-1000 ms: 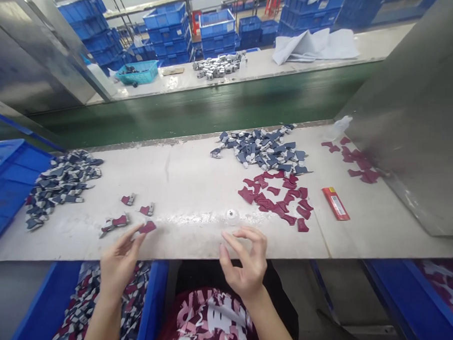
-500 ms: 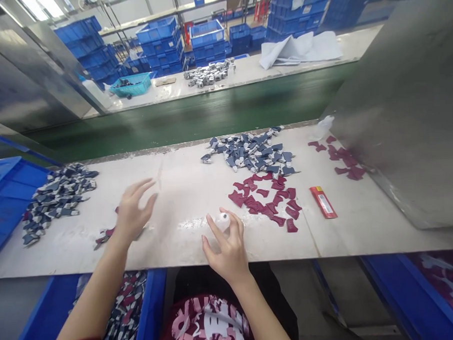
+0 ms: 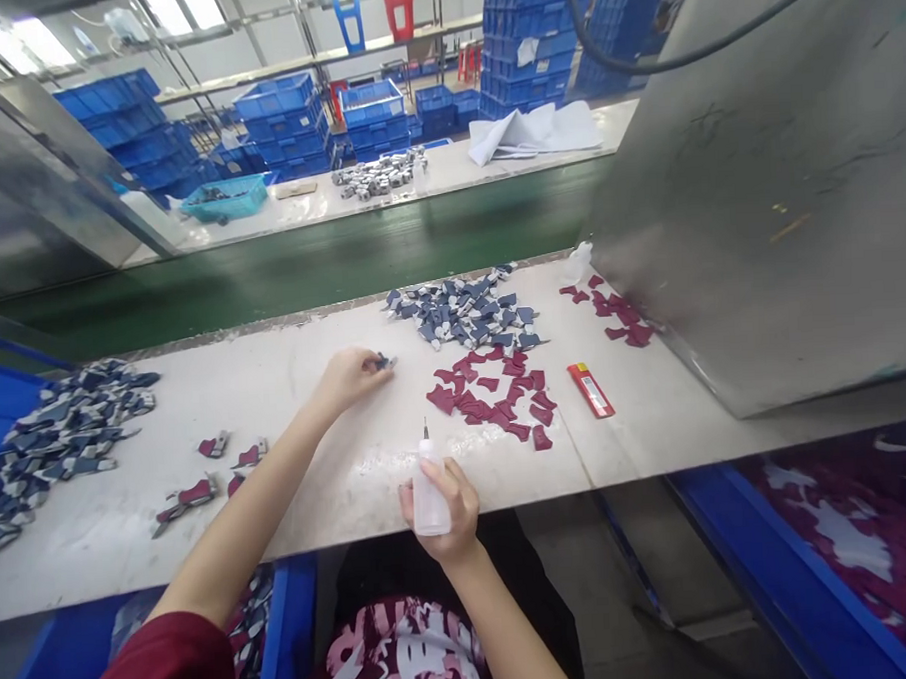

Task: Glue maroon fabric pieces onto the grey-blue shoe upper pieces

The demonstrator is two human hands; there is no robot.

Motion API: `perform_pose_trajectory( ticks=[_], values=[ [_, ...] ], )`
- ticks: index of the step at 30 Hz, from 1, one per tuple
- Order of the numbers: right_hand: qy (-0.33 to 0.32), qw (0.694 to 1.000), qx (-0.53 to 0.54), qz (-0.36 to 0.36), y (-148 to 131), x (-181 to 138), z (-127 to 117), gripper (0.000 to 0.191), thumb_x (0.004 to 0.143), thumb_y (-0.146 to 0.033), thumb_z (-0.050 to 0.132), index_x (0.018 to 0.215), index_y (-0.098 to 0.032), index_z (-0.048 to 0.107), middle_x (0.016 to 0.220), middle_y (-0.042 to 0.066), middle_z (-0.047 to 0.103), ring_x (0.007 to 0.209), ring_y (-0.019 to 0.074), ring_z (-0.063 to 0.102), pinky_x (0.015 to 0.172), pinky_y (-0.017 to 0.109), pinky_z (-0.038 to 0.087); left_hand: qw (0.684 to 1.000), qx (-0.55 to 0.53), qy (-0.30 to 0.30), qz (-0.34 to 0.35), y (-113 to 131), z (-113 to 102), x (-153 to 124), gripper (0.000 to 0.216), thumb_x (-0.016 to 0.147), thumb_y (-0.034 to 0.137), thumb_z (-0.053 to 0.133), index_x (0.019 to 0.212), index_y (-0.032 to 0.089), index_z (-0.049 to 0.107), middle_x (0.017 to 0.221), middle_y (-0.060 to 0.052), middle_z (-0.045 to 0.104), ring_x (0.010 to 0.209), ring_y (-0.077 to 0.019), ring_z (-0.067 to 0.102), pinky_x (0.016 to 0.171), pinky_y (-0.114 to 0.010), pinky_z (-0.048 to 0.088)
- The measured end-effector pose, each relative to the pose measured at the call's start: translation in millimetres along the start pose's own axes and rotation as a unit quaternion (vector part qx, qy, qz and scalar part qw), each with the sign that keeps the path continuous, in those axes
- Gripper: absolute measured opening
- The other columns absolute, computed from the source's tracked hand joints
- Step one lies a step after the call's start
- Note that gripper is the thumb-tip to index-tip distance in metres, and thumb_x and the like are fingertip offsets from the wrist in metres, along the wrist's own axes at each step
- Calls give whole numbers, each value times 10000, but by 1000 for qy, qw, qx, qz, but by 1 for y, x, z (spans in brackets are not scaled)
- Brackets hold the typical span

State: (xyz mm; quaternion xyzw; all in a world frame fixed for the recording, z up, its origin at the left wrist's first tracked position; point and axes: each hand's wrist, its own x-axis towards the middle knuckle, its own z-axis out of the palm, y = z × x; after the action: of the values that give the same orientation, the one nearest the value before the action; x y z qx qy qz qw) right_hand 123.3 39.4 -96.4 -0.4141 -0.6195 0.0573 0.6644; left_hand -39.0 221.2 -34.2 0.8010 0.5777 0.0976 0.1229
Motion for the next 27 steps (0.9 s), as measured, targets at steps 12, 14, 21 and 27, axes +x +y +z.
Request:
perform_pose_trajectory(
  ticks=[12,14,21,27],
  values=[
    [126,948,45,289,6,-11,-8,323,823,-342,668,1091,-161,672,978,88,693,819,229,687,664,340,578,984,-39,-67,161,-5,-1,-62,321,845,314,752,1140,255,639,1380,-115,574,1306,-329,493,1071,-529,416],
    [138,940,62,307,5,-10,-7,314,800,-345,701,1056,-167,666,962,74,672,812,218,674,644,322,567,978,-52,-70,189,-2,-1,-67,278,895,297,689,1153,239,604,1301,-102,636,1256,-296,543,1050,-484,436],
    [159,929,80,324,2,-3,-11,295,786,-365,722,996,-167,659,927,52,653,673,162,644,583,287,543,991,33,-24,130,23,7,-92,494,832,621,663,987,156,600,1025,-155,634,994,-341,589,881,-473,495],
    [132,942,26,308,0,0,-19,311,762,-374,762,965,-148,697,882,75,714,666,192,685,564,298,568,993,6,-36,108,28,6,-124,671,710,754,694,1066,192,604,1049,-130,597,1008,-350,571,880,-501,504]
  ],
)
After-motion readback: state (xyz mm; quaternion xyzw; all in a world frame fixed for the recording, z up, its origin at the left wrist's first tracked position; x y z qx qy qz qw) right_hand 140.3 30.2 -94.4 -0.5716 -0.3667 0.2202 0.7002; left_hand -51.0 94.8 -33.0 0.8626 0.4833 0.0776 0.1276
